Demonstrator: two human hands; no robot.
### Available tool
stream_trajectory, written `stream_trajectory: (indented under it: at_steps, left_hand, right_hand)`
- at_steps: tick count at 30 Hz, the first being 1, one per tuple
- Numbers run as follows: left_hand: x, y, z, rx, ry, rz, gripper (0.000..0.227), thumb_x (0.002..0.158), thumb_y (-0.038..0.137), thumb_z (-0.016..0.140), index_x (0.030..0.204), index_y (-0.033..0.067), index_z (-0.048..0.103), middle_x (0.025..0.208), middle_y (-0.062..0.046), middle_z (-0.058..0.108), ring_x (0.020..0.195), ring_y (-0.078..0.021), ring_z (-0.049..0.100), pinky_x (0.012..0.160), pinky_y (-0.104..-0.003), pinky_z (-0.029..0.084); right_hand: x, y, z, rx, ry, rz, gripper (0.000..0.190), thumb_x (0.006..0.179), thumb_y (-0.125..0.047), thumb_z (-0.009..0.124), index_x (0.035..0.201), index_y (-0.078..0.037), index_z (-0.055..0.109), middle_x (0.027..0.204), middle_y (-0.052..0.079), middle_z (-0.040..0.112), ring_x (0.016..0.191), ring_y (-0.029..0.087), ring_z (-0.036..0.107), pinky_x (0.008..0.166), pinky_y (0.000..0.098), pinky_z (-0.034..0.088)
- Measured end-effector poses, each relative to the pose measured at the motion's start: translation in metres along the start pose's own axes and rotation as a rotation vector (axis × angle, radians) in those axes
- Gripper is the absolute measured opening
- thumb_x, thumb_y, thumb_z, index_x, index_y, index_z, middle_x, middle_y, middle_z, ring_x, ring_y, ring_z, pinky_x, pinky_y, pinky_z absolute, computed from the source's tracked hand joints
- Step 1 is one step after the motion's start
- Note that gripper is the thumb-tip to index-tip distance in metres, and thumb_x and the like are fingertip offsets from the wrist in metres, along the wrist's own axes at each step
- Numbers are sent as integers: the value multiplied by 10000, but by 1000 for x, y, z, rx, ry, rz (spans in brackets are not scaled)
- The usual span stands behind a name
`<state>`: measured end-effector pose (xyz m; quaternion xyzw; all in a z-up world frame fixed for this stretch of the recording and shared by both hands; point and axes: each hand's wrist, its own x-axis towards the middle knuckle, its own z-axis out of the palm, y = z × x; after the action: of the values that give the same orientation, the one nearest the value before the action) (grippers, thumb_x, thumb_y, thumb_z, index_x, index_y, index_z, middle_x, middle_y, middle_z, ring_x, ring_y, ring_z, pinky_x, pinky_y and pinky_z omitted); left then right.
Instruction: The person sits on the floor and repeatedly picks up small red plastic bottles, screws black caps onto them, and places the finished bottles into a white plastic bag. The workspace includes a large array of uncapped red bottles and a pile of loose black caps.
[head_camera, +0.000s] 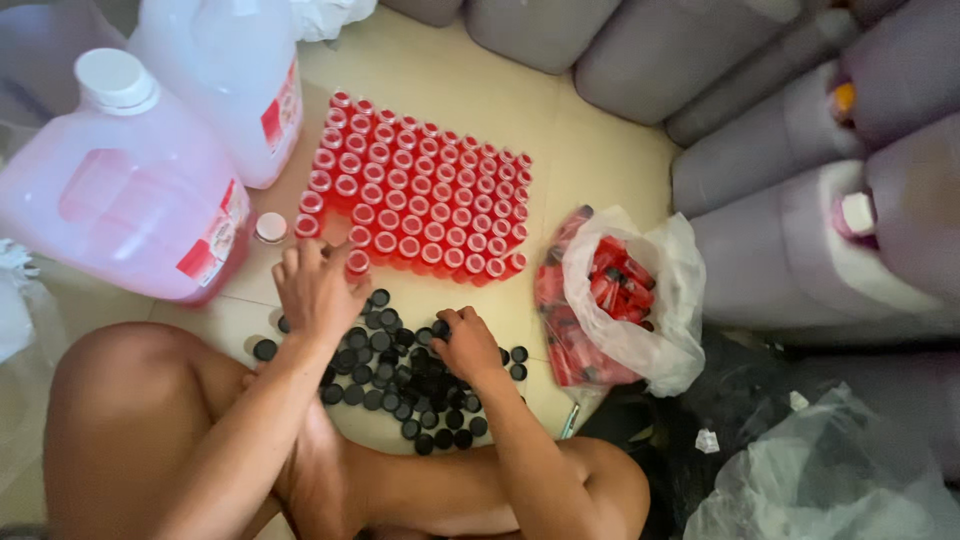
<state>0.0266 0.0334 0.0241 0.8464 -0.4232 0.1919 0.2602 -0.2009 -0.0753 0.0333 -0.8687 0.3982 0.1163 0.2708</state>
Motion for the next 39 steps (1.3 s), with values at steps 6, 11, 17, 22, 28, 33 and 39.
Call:
stream_trajectory:
  at_steps: [6,11,17,22,28,33,39]
  left_hand:
    - [-7,-2,17,-20,-168,-108,520,577,383,898,1060,284,730,1072,-19,487,1117,-327,462,987,-498,369]
    - [-5,1,26,-29,-151,-143,548,555,288,920,1057,238,707,1087,-29,455,1097,-313,439,1002,-484,293]
    - [-4,0,33,-81,-164,-155,328,675,222,840,968,197,695,1047,-60,447,1061,-328,445,972,-495,282]
    - [-5,3,37,-81,-219,-164,304,692,228,855,935,183,677,1069,-57,434,1153,-326,414,984,-493,255]
    - [0,5,4,-200,-226,-114,277,638,217,860,859,165,702,1134,-67,466,1231,-354,403,1008,-548,270]
    - [9,13,-45,-535,-301,-69,322,689,256,844,999,235,757,1042,-29,638,1065,-293,625,998,-617,390]
    - [-24,30,-54,-928,-236,-52,395,739,140,806,1125,198,744,1049,-68,768,959,-326,736,853,-426,570]
  right_hand:
    - [13,-21,22,-116,21,43,371,934,-217,677,1292,-119,665,1197,187,585,1077,396,692,841,496,634]
    - [28,-1,39,-88,70,28,267,915,-188,707,1161,-86,729,1109,172,608,1004,413,721,807,483,645]
    - [23,15,43,37,209,29,284,855,-155,766,1124,-101,694,1058,174,607,1033,466,694,857,539,618]
    - [19,22,44,128,260,37,250,884,-184,757,1117,-115,697,994,191,640,1009,469,699,855,541,604]
    - [21,30,46,64,176,71,315,864,-185,746,1175,-165,699,1006,159,664,991,413,723,845,509,623]
    - [12,17,48,-43,203,7,272,867,-155,745,1125,-122,666,977,166,672,967,430,725,805,537,612]
    - [-6,10,49,9,197,-73,410,864,-168,692,1263,-188,601,1001,155,670,1000,439,699,854,556,594]
